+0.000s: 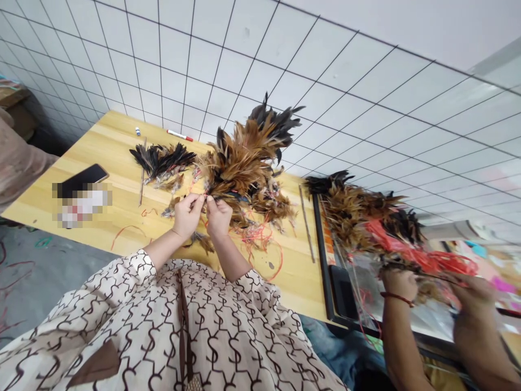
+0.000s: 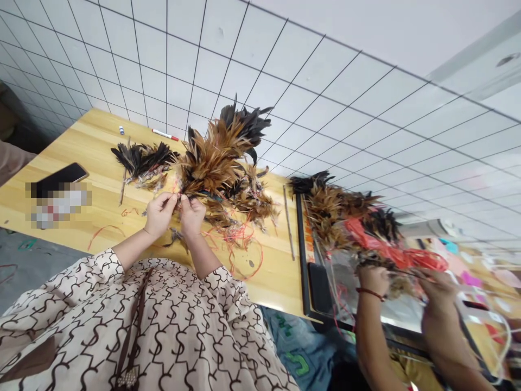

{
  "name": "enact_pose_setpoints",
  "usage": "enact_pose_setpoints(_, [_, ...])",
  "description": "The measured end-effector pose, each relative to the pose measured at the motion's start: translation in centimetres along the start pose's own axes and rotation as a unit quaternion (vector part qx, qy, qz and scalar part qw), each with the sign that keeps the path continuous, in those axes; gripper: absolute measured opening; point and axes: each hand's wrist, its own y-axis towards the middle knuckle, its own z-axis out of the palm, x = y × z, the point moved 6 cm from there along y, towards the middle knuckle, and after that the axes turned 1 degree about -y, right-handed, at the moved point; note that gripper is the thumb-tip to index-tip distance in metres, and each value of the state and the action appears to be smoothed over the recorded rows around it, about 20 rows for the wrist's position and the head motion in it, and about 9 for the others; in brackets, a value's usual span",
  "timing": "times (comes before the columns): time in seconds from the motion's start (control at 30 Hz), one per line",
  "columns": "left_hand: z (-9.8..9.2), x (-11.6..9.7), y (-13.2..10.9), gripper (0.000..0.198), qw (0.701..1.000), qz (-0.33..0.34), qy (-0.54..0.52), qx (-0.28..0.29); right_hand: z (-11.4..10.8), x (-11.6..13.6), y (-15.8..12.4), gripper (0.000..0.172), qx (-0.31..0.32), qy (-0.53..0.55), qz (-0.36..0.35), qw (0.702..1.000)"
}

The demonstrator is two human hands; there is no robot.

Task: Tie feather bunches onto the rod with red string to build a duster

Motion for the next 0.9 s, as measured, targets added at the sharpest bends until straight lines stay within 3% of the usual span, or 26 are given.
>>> enact_pose_setpoints(0.13, [0.4, 1.0, 0.2, 0.019, 0.987, -0.106, -0.117, -0.015, 0.4, 0.6, -0.3, 0.045, 0.026, 0.022, -0.001, 0.999])
enact_pose_setpoints(0.3, [0.5, 1.7, 0.3, 0.023, 0.953, -0.239, -0.185, -0.014, 0.6, 1.3, -0.6, 0.046, 0.046, 0.025, -0.007, 0.999])
enact_pose_setpoints(0.43, [0.5, 1.9, 0.4, 0.026, 0.942, -0.265, -0.206, -0.001, 0.3, 1.4, -0.7, 0.049, 0.050, 0.023, -0.010, 0.998])
enact_pose_setpoints(0.57, [0.0, 2.2, 0.7, 0.027, 0.956, -0.220, -0.189, -0.050, 0.3, 1.2, -0.4, 0.051, 0.069, 0.009, -0.002, 0.998])
enact_pose_setpoints(0.67, [-0.4, 2.2, 0.9, 0.024, 0.977, -0.141, -0.143, -0.075, 0.4, 1.2, -0.2, 0.047, 0.081, 0.004, -0.001, 0.997])
enact_pose_setpoints(0.9, [-1.1, 1.2, 0.9, 0.016, 0.995, 0.041, 0.067, -0.068, 0.6, -0.1, 0.1, 0.040, 0.052, 0.007, 0.032, 0.998])
